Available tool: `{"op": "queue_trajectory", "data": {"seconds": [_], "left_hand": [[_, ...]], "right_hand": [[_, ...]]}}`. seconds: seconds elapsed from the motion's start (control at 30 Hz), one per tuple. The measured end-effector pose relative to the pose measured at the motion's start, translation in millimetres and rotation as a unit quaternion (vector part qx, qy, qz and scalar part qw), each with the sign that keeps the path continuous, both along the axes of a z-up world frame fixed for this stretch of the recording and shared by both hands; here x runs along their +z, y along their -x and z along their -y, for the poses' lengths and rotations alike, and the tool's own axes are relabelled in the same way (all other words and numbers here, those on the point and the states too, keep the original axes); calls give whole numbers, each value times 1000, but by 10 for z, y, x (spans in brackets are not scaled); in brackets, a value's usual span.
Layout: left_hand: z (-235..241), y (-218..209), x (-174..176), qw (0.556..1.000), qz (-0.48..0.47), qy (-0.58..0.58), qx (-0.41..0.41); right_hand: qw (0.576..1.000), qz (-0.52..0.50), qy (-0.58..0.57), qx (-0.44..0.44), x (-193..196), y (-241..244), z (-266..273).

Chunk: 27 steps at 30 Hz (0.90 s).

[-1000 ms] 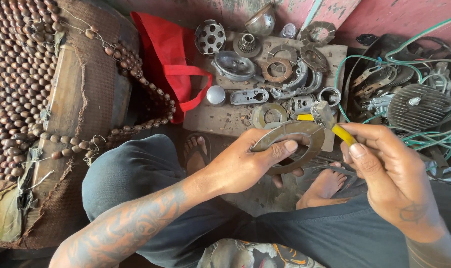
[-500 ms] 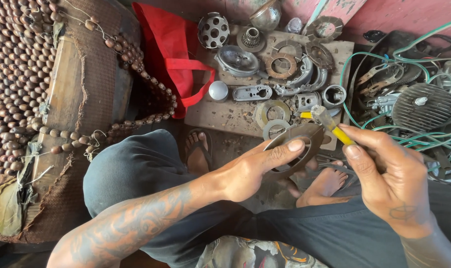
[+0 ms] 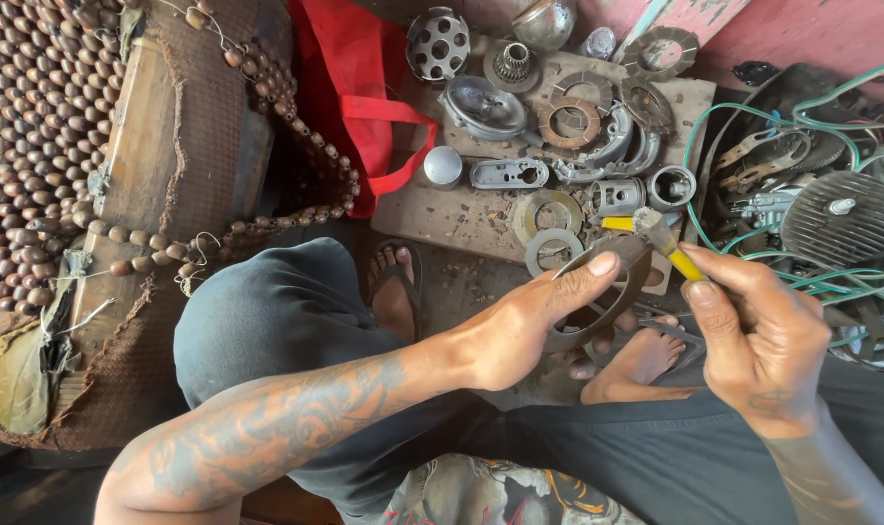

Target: The person is using a small hand tool to scrape residue or rust from a circular metal motorcycle component.

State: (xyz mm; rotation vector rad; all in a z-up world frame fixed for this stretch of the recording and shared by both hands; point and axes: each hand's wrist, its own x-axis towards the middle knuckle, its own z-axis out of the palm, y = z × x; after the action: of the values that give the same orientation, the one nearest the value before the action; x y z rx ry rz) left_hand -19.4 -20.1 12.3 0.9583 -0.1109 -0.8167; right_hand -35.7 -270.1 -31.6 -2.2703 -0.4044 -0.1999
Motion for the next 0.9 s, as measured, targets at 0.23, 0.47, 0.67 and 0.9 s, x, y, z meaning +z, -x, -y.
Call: {"op": "queue_trajectory", "data": {"seconds": [0.23, 0.47, 0.67, 0.9], "left_hand": [[24, -23, 32, 998, -1, -67, -13], [58, -31, 46, 994, -2, -109, -21], [86, -77, 111, 988, -37, -149, -21], [113, -101, 51, 979, 1, -201, -18]], "right_hand": [[999, 53, 3, 11, -172, 8, 30], [999, 50, 1, 6, -334, 28, 41], [999, 48, -22, -1, -405, 24, 0], [998, 41, -54, -6, -461, 33, -13]]}}
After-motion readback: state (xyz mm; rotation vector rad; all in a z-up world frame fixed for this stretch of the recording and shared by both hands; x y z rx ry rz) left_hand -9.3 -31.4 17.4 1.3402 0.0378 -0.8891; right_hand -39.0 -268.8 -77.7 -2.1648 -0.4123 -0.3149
